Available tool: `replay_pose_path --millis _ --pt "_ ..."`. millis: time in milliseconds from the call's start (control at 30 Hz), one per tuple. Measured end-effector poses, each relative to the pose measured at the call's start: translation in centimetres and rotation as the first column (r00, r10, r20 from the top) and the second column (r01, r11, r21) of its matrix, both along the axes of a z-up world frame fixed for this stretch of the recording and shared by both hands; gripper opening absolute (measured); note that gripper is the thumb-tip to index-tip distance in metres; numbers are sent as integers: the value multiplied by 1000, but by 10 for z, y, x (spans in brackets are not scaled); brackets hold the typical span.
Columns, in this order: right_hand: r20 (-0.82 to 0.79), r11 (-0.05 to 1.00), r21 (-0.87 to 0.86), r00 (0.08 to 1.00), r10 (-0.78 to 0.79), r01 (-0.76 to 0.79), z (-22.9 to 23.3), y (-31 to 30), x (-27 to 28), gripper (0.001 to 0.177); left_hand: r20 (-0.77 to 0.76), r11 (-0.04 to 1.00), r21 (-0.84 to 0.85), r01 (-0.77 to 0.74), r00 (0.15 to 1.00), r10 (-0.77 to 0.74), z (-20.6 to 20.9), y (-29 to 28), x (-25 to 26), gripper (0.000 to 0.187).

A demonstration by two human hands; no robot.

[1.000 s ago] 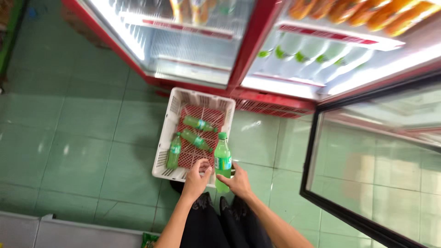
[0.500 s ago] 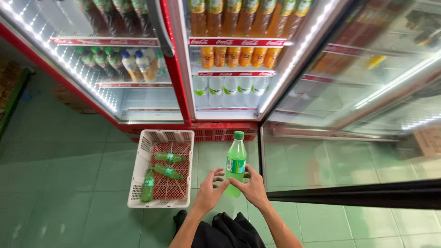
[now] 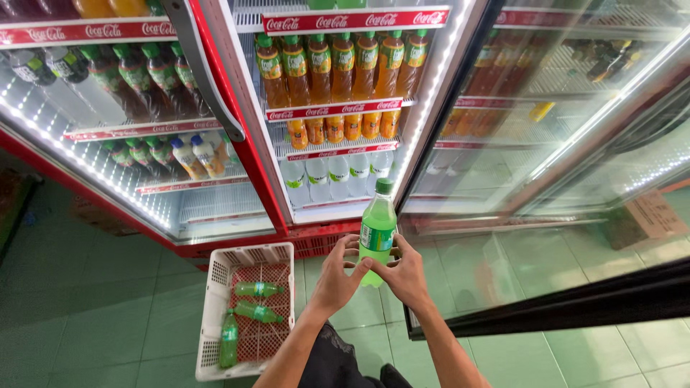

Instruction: The person repeatedly takes green Sprite bottles from a white basket and places them into a glass-door beverage refrigerator. They arrange the bottles on the middle shelf among other sodas, then return to the basket for more bottles and repeat the process.

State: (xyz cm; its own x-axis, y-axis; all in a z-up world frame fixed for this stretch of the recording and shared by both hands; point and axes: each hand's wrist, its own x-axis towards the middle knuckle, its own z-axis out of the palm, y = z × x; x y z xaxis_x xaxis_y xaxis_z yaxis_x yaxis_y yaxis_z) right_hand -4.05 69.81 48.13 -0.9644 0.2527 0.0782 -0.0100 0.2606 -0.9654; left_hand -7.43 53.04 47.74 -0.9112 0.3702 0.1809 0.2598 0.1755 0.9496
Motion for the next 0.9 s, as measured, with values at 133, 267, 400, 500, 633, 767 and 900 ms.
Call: replay_pose_path --millis 133,267,400,500,633,767,900 --pt "-76 998 60 997 11 -6 35 -14 -57 61 53 998 42 -40 998 38 29 -3 -53 65" --pt "-13 995 99 999 -31 32 74 -29 -121 67 -12 996 70 -63 998 64 62 -12 -121 67" --pt "-109 977 205 993 -35 57 109 -42 -187 70 -91 991 121 -53 994 64 101 -20 -191 69" --pt "-246 955 281 969 -20 91 131 -51 -235 70 -116 989 144 -43 991 60 134 -27 -236 72" --pt "-325 953 288 946 3 96 151 -60 -285 65 -275 997 52 -60 959 72 168 -44 -286 70" --pt "-451 951 298 890 66 80 167 -63 -328 71 -330 986 166 10 943 46 188 -48 -327 67" --pt "-485 950 313 862 147 15 172 -56 -351 77 -416 978 209 0 905 89 205 -45 -362 59"
